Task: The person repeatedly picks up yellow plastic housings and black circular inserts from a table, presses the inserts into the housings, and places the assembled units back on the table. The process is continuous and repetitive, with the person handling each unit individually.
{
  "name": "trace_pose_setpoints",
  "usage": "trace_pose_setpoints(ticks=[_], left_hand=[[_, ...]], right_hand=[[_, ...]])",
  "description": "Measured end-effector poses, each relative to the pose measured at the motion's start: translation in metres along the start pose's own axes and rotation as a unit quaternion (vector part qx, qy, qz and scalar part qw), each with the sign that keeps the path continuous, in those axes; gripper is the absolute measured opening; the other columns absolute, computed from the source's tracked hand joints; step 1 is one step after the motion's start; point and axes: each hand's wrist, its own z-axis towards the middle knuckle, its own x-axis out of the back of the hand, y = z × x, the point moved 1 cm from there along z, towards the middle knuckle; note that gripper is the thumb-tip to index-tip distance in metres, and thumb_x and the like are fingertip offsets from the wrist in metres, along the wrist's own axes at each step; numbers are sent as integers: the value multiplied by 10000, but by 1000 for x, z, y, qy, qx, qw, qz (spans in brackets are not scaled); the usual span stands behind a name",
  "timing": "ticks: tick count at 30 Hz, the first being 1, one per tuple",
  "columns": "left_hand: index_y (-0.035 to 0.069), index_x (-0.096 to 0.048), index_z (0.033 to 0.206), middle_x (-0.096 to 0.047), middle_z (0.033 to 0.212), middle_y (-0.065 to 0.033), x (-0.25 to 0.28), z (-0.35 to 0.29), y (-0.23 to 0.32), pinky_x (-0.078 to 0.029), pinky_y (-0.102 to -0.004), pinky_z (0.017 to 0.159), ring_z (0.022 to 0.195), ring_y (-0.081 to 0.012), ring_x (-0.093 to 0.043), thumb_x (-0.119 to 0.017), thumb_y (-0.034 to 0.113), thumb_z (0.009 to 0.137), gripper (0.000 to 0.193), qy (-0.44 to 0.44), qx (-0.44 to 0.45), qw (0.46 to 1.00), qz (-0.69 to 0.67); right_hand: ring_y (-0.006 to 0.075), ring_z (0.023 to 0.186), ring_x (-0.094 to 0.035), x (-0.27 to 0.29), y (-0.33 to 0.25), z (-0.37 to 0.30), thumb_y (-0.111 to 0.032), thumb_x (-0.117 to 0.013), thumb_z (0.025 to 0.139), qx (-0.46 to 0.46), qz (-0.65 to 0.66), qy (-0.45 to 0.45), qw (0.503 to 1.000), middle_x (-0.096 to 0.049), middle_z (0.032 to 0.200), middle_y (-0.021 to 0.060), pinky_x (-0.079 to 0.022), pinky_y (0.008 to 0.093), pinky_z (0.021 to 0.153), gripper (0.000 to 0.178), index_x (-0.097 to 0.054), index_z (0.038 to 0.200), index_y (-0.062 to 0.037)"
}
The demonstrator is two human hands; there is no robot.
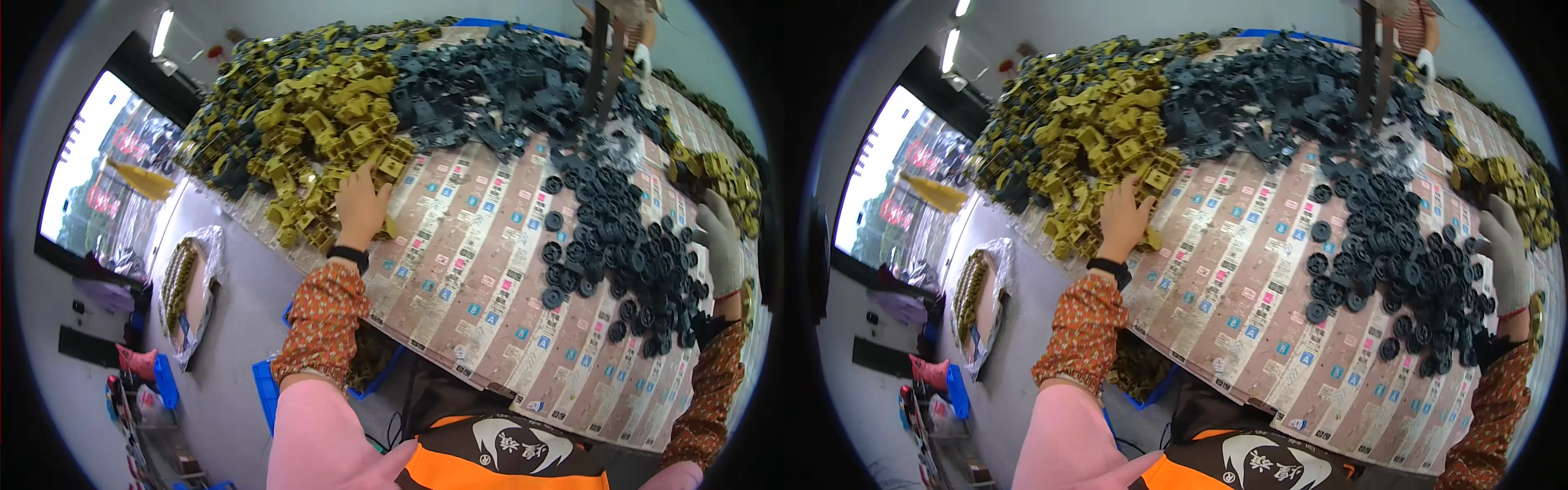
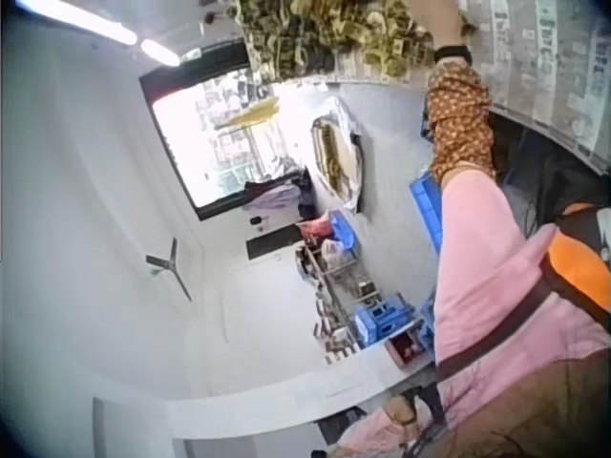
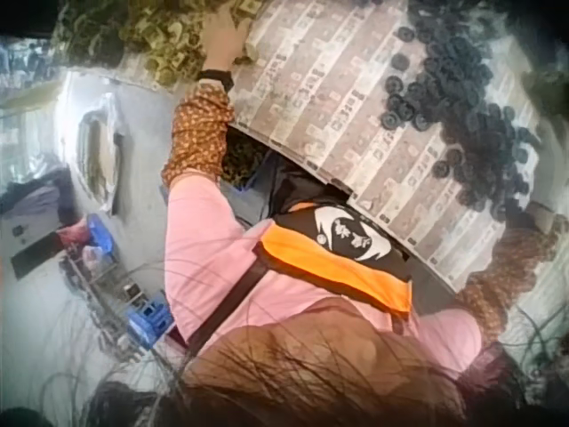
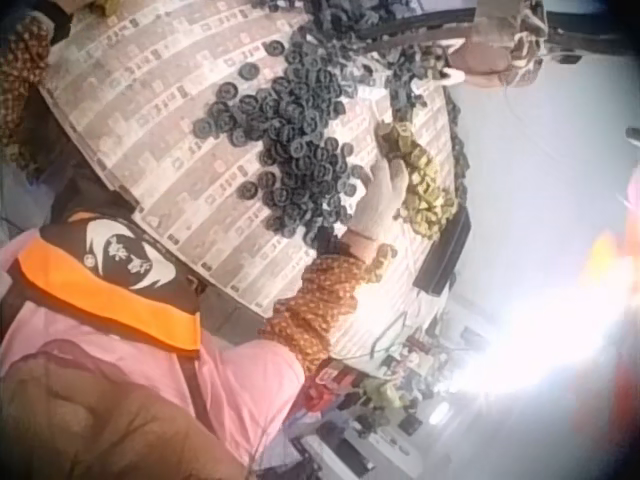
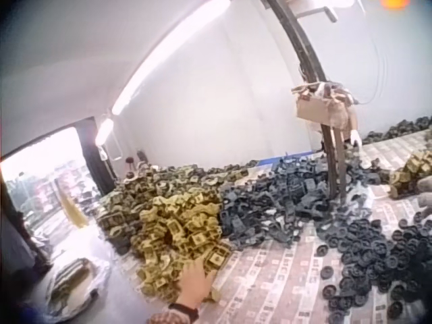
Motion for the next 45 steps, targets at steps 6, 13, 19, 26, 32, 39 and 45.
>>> trace_pose_setpoints(ticks=[6, 13, 19, 26, 32, 39, 45], left_hand=[[126, -420, 1558, -624, 1335, -237, -36, 26, 35, -475, -577, 1021, 1286, -430, -559, -792, 425, 873, 835, -50, 14, 994, 94], [102, -438, 1551, -632, 1393, -213, 9, 4, 54, -576, -514, 982, 1182, -348, -688, -671, 318, 948, 681, -188, 174, 737, -626], [124, -380, 1604, -646, 1339, -181, 73, -68, 120, -468, -769, 1075, 1290, -448, -615, -580, 219, 1002, 641, -320, 62, 427, -843], [209, -417, 1589, -655, 1323, -139, 68, -131, 153, -429, -761, 1107, 1390, -431, -534, -593, 610, 1012, 725, -378, 118, 373, -839], [67, -476, 1511, -627, 1333, -118, 62, -182, 202, -527, -668, 1066, 1311, -333, -605, -591, 569, 1038, 700, -407, 145, 349, -832], [94, -397, 1571, -567, 1423, -169, 81, -220, 240, -579, -644, 1008, 1284, -391, -613, -594, 454, 1065, 652, -473, 155, 335, -800], [113, -365, 1563, -545, 1454, -175, 76, -233, 232, -634, -579, 950, 1286, -335, -612, -632, 349, 1057, 619, -492, 184, 290, -800]], right_hand=[[179, 949, -667, -7, -34, -110, -122, -670, 936, 125, -136, -81, 980, -700, 1106, 75, -532, 325, 871, 428, -645, 1355, -36], [359, 999, -690, -34, -47, -136, -117, -651, 929, 177, -225, -142, 948, -688, 1057, 180, -545, 433, 891, 271, -680, 1180, -20], [362, 1042, -653, -80, -43, -110, -102, -668, 863, 265, -347, -120, 891, -668, 1083, 151, -545, 467, 898, 285, -692, 1144, -64], [361, 1086, -626, -87, -49, -120, -74, -664, 858, 283, -324, -121, 895, -674, 1098, 150, -520, 457, 975, 306, -674, 1164, -65], [88, 1047, -624, -87, -87, -190, -52, -679, 988, -8, 163, -278, 947, -657, 1123, 46, -556, 278, 900, 376, -592, 1354, -34], [142, 1091, -643, -111, -68, -242, -41, -681, 983, -58, 345, -209, 913, -656, 1242, 76, -555, 308, 953, 395, -576, 1361, 6], [148, 1081, -647, -98, -62, -249, -43, -672, 972, -133, 373, -207, 895, -653, 1256, 97, -568, 316, 935, 416, -571, 1372, 5]])
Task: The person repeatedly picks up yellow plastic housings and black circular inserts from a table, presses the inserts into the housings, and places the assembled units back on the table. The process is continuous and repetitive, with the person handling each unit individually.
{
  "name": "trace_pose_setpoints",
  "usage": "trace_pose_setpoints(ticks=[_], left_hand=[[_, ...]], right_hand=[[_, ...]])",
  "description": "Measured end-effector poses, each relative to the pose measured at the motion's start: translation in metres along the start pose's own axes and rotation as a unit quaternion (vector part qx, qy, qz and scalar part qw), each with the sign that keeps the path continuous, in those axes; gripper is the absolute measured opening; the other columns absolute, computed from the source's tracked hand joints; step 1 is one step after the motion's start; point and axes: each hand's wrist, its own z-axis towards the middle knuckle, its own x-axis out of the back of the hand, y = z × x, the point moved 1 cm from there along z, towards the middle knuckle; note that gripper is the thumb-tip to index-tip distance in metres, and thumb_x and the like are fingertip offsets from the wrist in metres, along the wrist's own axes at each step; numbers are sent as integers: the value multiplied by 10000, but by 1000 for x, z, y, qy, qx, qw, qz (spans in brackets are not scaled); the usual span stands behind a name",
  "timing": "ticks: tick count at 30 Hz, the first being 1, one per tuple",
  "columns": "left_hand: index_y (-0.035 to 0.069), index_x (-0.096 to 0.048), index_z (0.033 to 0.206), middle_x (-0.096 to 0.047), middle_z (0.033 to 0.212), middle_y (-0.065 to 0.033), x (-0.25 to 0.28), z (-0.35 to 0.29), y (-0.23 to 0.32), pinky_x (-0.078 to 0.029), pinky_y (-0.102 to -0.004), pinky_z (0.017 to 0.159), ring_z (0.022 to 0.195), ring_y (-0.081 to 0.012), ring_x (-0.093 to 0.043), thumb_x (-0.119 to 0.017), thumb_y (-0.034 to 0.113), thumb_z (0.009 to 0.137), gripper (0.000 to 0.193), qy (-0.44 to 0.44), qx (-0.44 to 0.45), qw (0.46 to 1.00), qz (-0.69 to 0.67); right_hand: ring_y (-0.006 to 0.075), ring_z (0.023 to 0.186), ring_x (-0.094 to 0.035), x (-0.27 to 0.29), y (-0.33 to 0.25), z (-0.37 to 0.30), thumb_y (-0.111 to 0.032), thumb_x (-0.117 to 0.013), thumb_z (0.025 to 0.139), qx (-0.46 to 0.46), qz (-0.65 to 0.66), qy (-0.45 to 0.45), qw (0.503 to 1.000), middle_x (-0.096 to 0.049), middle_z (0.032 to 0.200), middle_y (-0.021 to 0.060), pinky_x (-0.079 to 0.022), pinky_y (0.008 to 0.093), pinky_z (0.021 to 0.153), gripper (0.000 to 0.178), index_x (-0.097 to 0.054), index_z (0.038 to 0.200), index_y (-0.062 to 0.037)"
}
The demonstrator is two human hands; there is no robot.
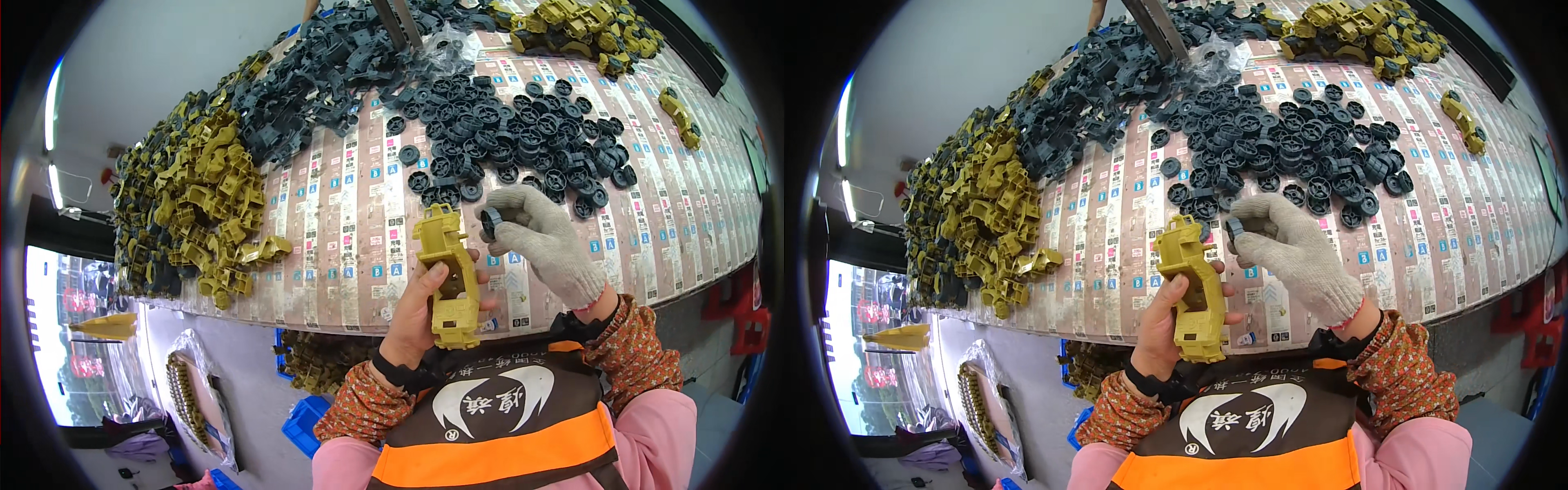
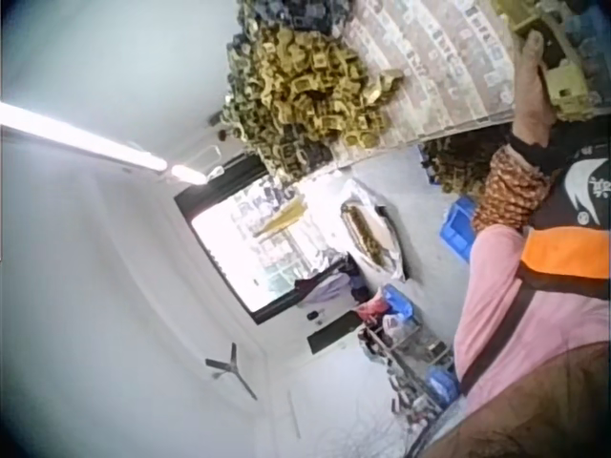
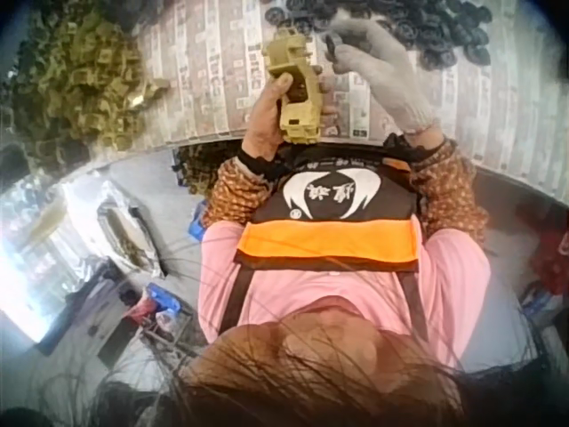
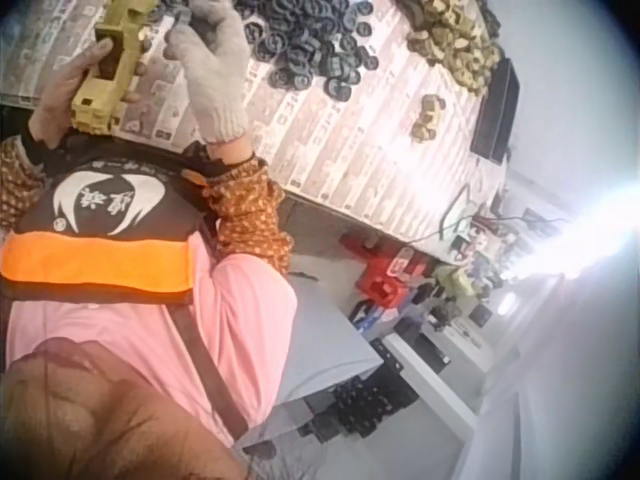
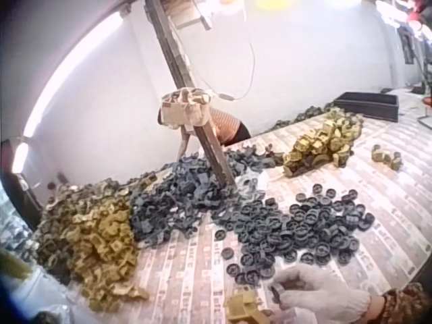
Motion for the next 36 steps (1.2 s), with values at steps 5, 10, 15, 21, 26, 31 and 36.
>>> trace_pose_setpoints(ticks=[5, 10, 15, 21, 26, 31, 36], left_hand=[[109, -415, 1512, -616, 1322, -141, -3, -2, -1, -647, -563, 924, 1196, -284, -660, -649, 326, 1051, 561, 10, 7, 1000, -25], [101, -470, 1470, -646, 1269, -104, 6, -1, -7, -658, -526, 873, 1114, -267, -700, -671, 348, 1045, 531, 43, 7, 996, 77], [109, -445, 1484, -649, 1254, -57, 5, 4, -17, -641, -381, 853, 1065, -178, -697, -705, 313, 1038, 555, 95, -54, 977, 184], [125, -410, 1487, -623, 1265, -30, -2, 3, -20, -598, -288, 843, 1088, -117, -649, -709, 224, 1040, 546, 92, -91, 968, 214], [113, -383, 1500, -608, 1293, -42, -1, 5, -21, -575, -307, 905, 1117, -136, -640, -694, 210, 1049, 557, 77, -105, 965, 226], [90, -334, 1534, -589, 1334, -76, 2, 8, -24, -512, -330, 1014, 1159, -173, -624, -676, 177, 1053, 597, 79, -131, 941, 302], [70, -307, 1523, -585, 1344, -109, 0, 11, -29, -513, -336, 997, 1153, -180, -626, -652, 161, 1060, 585, 63, -172, 896, 404]], right_hand=[[159, 1095, -654, 1, 3, -6, -16, -633, 973, 13, -29, -13, 999, -649, 1259, 95, -586, 327, 932, 397, -568, 1365, -6], [155, 1151, -648, -9, 13, -12, -26, -657, 982, -1, 0, -31, 1000, -658, 1293, 87, -558, 323, 989, 430, -566, 1401, 2], [175, 1150, -664, -12, 21, -15, -32, -646, 998, -9, 16, -19, 1000, -663, 1291, 109, -569, 341, 1002, 419, -553, 1402, 27], [183, 1097, -681, -9, 26, -15, -57, -628, 1017, -36, 37, -2, 999, -670, 1260, 133, -582, 346, 973, 399, -553, 1395, 42], [178, 1074, -681, -7, 33, -15, -86, -632, 1024, -35, 87, 11, 995, -670, 1249, 130, -584, 342, 951, 387, -564, 1383, 42], [176, 1050, -690, -11, 28, -18, -107, -635, 1035, -22, 31, 17, 999, -697, 1215, 129, -588, 339, 934, 387, -569, 1385, 44], [264, 983, -732, -20, 25, -31, -64, -590, 1018, 54, -184, 52, 980, -729, 1141, 183, -593, 382, 858, 361, -572, 1364, 41]])
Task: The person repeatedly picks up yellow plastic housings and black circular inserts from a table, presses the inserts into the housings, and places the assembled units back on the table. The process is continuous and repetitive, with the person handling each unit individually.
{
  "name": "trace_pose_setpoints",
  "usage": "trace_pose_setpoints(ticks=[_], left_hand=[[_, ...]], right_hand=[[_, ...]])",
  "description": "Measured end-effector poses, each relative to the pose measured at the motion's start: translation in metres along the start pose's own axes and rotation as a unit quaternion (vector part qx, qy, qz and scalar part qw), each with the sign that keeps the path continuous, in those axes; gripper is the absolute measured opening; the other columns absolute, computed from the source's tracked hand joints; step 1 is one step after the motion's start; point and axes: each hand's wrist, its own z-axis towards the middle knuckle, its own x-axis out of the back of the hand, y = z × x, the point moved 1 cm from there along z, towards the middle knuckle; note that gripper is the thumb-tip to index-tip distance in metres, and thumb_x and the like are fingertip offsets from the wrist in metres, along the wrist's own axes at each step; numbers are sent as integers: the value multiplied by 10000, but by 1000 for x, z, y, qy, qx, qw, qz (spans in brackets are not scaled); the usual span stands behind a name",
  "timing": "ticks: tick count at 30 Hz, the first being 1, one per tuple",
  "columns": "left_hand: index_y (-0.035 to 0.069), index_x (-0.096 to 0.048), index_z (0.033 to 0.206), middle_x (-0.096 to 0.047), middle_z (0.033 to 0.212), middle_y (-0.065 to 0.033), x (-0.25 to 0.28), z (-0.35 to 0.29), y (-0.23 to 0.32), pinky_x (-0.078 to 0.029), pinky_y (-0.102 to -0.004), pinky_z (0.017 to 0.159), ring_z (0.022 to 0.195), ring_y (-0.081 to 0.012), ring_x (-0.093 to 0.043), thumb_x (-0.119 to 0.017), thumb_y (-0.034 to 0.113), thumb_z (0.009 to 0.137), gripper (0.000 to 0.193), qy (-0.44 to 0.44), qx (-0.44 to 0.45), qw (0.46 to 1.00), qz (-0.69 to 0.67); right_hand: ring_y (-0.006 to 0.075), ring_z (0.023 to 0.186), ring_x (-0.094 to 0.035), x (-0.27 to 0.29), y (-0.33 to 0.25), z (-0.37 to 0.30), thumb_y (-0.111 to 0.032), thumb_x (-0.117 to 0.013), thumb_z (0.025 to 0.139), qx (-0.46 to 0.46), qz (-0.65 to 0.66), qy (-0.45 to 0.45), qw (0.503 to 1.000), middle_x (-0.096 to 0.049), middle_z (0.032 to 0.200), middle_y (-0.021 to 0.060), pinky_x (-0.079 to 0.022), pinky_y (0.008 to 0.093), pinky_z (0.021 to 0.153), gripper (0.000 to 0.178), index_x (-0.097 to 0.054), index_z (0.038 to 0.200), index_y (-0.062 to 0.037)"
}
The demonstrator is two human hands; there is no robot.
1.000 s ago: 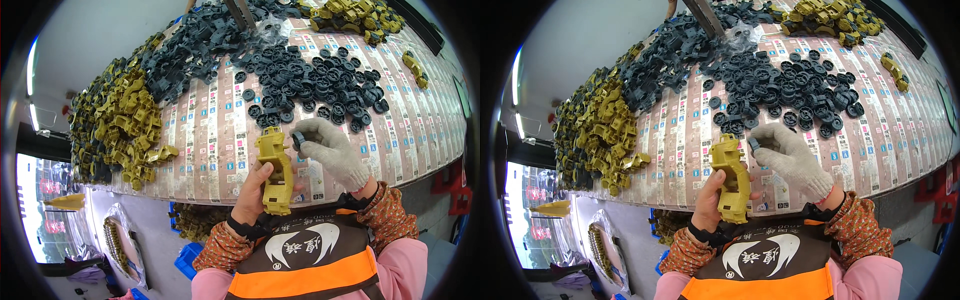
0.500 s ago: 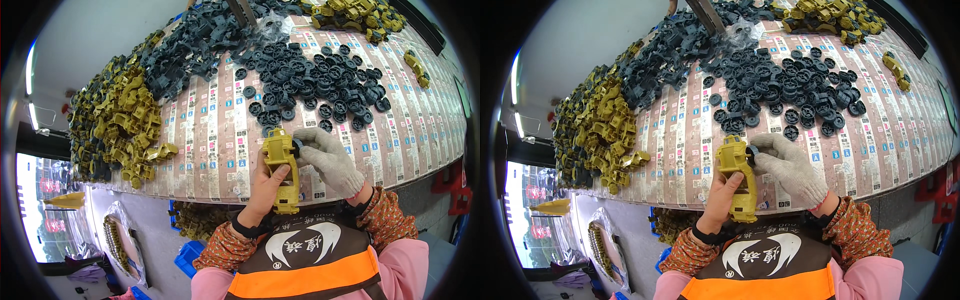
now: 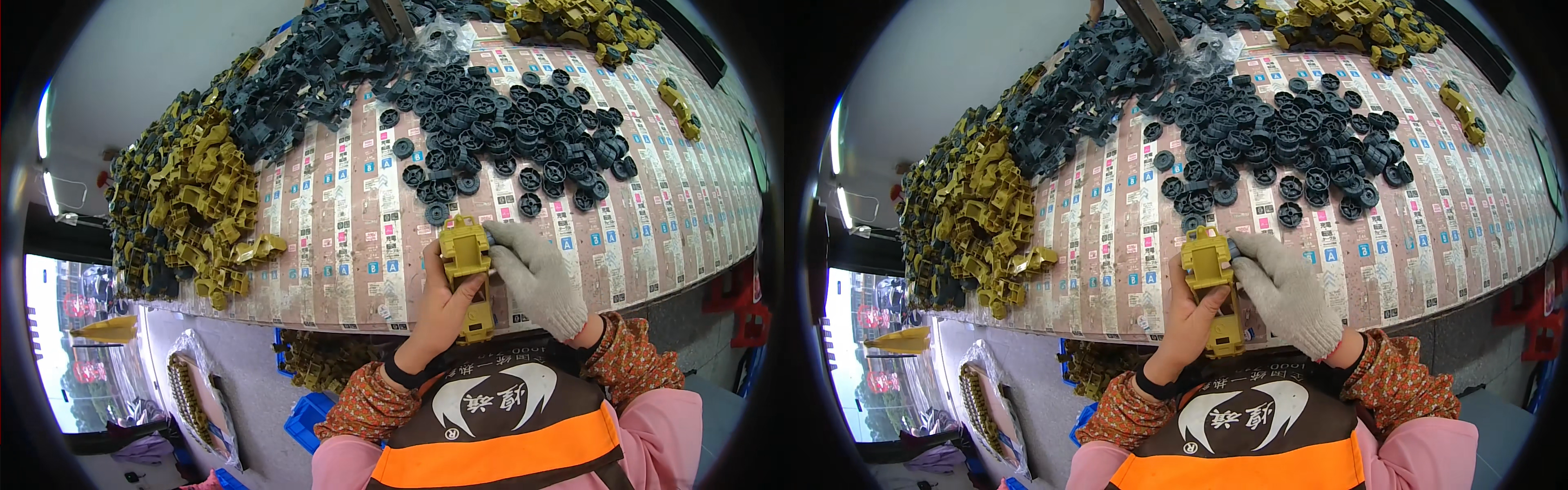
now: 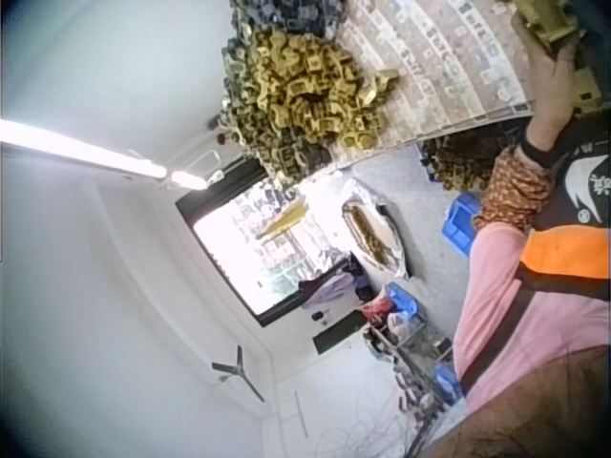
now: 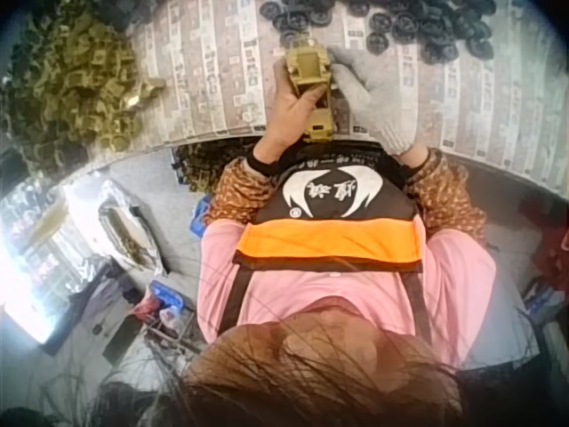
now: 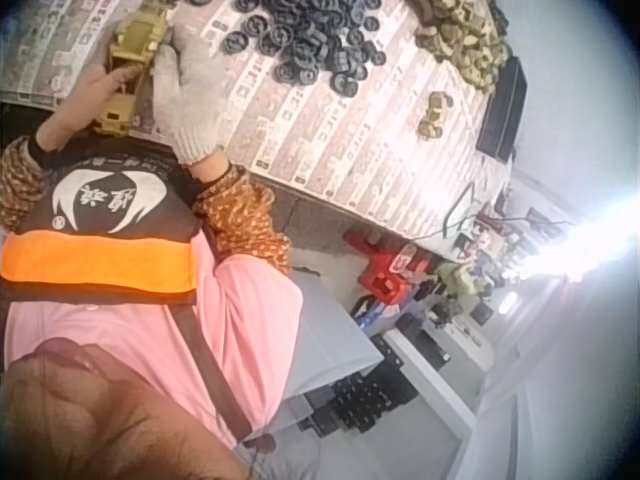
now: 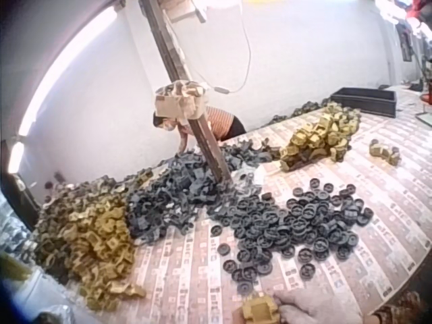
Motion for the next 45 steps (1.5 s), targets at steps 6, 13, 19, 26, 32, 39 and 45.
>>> trace_pose_setpoints(ticks=[6, 13, 19, 26, 32, 39, 45], left_hand=[[50, -302, 1492, -672, 1223, -133, -6, -4, 11, -546, -357, 917, 1064, -231, -705, -673, 213, 1040, 607, -49, 30, 987, 151], [49, -315, 1500, -662, 1266, -169, -12, 6, 1, -536, -423, 959, 1126, -302, -689, -687, 171, 1006, 630, -88, 12, 988, 128], [86, -357, 1564, -619, 1287, -89, -11, 18, -3, -569, -340, 915, 1095, -201, -650, -673, 25, 970, 676, -14, 141, 987, -75], [73, -428, 1546, -628, 1301, -73, 11, 25, 11, -553, -358, 907, 1074, -209, -646, -653, 215, 1066, 549, 27, 130, 986, -100], [91, -535, 1404, -664, 1128, -42, 15, 24, 4, -565, -326, 752, 918, -197, -661, -638, 265, 1074, 387, 27, 171, 978, -112], [126, -628, 1128, -652, 850, -34, 27, 29, -12, -539, -366, 569, 688, -193, -641, -618, 375, 1076, 254, 65, 229, 953, -189], [39, -499, 1506, -649, 1288, -95, 28, 30, -13, -566, -399, 948, 1129, -246, -652, -521, 301, 1098, 485, 66, 89, 958, -265]], right_hand=[[496, 934, -690, 10, -1, -14, -40, -580, 917, 75, -208, -14, 975, -689, 1029, 307, -554, 539, 789, 400, -583, 1312, 26], [506, 878, -685, 28, -10, -10, -93, -599, 866, 80, -315, -10, 946, -697, 912, 298, -550, 564, 766, 339, -629, 1189, 4], [416, 788, -741, 78, -10, 65, -140, -645, 867, 115, -503, 74, 853, -731, 838, 207, -597, 472, 659, 166, -766, 930, -46], [289, 1046, -690, 70, -1, 93, -163, -703, 866, 42, -644, 6, 764, -716, 1086, 120, -578, 404, 850, 153, -816, 946, -98], [308, 1070, -678, 77, 9, 93, -135, -728, 833, 79, -606, 20, 791, -692, 1108, 125, -575, 393, 856, 157, -765, 970, -68], [374, 1050, -720, 65, -9, 57, -114, -674, 897, 124, -525, -59, 840, -701, 1110, 226, -611, 475, 831, 436, -599, 1305, 21], [387, 1052, -663, 45, 14, 27, -164, -673, 881, 199, -332, -88, 918, -651, 1115, 239, -566, 462, 893, 372, -609, 1206, 5]])
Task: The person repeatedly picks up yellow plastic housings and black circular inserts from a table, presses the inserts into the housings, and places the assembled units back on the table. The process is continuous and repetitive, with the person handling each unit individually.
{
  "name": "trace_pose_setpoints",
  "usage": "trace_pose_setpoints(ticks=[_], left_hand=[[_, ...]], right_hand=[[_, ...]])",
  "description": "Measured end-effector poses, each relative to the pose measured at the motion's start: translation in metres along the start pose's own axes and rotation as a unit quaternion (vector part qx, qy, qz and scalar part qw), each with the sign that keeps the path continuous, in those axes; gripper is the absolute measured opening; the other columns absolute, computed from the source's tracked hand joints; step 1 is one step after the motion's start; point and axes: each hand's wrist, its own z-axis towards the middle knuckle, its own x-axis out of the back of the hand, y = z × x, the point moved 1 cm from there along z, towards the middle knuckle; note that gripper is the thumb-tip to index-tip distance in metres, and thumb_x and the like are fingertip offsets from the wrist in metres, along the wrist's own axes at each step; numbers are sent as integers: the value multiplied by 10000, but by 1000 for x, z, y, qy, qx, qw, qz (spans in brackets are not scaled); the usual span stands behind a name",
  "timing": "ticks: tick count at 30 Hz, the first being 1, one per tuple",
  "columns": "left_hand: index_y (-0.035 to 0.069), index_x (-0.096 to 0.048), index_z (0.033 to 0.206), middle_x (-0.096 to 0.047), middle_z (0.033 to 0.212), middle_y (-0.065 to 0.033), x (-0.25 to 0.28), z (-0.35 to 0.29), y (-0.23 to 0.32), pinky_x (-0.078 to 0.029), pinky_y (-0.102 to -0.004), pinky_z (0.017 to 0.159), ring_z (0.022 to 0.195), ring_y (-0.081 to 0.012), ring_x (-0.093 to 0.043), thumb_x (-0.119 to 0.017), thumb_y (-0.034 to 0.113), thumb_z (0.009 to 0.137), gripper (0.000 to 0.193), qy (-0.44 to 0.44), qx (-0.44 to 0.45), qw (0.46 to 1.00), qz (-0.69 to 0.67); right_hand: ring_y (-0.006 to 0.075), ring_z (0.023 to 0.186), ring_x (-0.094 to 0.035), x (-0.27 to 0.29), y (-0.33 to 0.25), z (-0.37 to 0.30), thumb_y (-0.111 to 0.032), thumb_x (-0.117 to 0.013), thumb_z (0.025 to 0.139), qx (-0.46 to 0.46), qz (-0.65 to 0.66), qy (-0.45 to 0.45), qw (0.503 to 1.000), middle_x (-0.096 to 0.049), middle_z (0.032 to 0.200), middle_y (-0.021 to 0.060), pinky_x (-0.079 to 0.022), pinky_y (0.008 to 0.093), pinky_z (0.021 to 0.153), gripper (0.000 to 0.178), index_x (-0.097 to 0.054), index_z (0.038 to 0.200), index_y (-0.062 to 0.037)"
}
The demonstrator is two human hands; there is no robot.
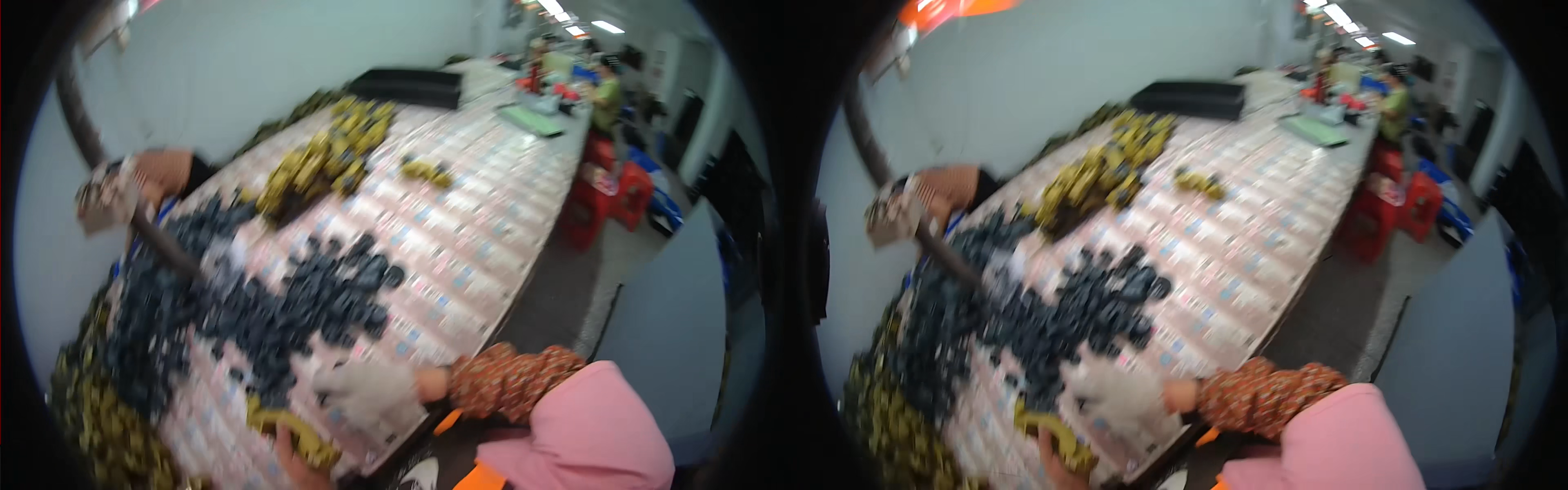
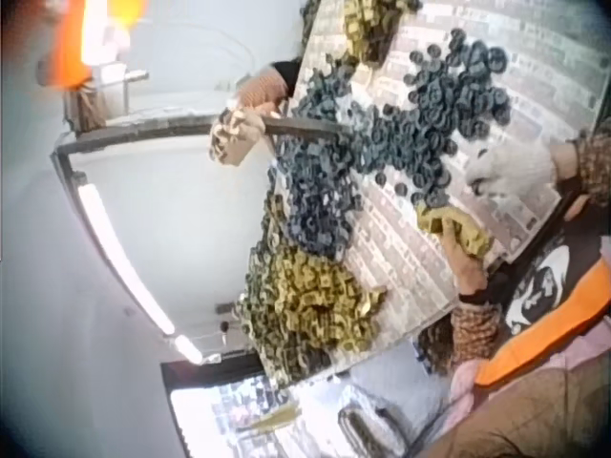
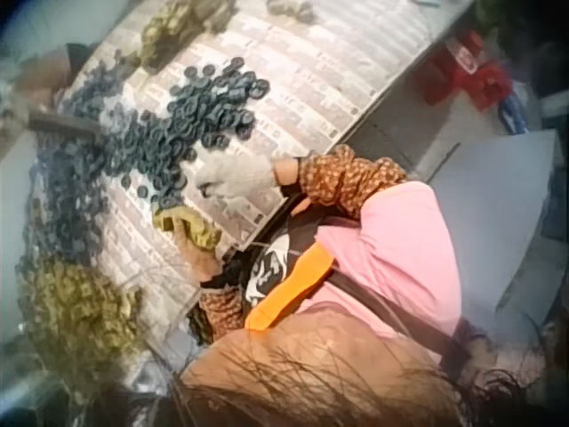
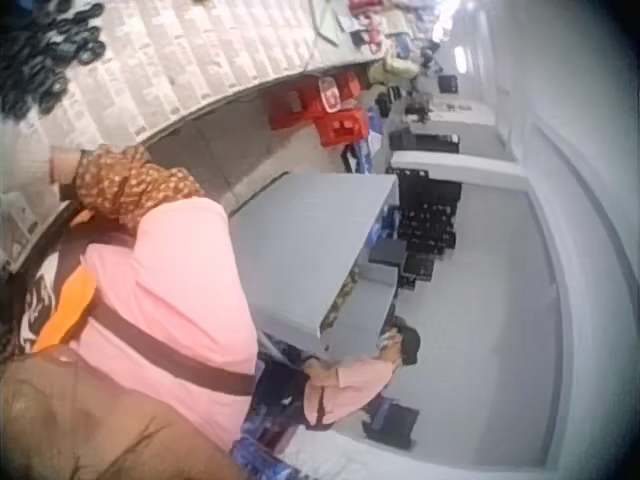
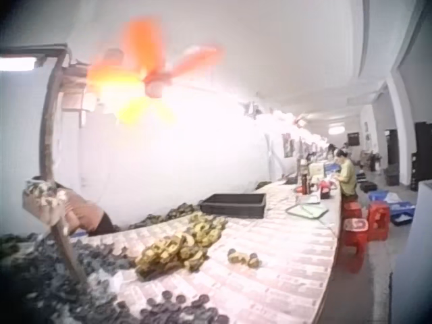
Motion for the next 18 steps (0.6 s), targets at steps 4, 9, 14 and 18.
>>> trace_pose_setpoints(ticks=[4, 9, 14, 18], left_hand=[[121, -595, 1300, -656, 1101, -11, -32, -3, -2, -582, -321, 787, 938, -136, -668, -580, 325, 1087, 295, 48, 16, 998, -45], [148, -565, 1362, -660, 1151, 0, -47, -8, 3, -593, -304, 853, 985, -132, -677, -683, 226, 1048, 344, 39, -44, 995, -79], [133, -525, 1314, -639, 1108, -14, -51, -14, 1, -639, -325, 719, 950, -139, -682, -712, 253, 1034, 357, 67, -41, 995, -58], [119, -521, 1327, -636, 1128, -21, -54, -13, -5, -628, -317, 762, 947, -135, -680, -721, 212, 1029, 370, 79, -100, 992, -19]], right_hand=[[245, 942, -685, 7, 0, -27, -126, -686, 904, 98, -66, 84, 989, -679, 1002, 130, -568, 374, 790, 183, -718, 1046, -14], [170, 859, -745, -5, -40, -37, -23, -597, 1020, -277, 376, 111, 877, -706, 1014, 124, -604, 303, 705, 269, -630, 1285, 9], [205, 934, -752, -13, -51, -36, -9, -588, 1017, -219, 278, 93, 931, -716, 1074, 152, -611, 334, 749, 310, -604, 1326, 14], [328, 940, -756, -14, -58, -36, -1, -616, 982, -149, 174, 78, 970, -721, 1083, 213, -593, 388, 768, 344, -608, 1324, 23]])
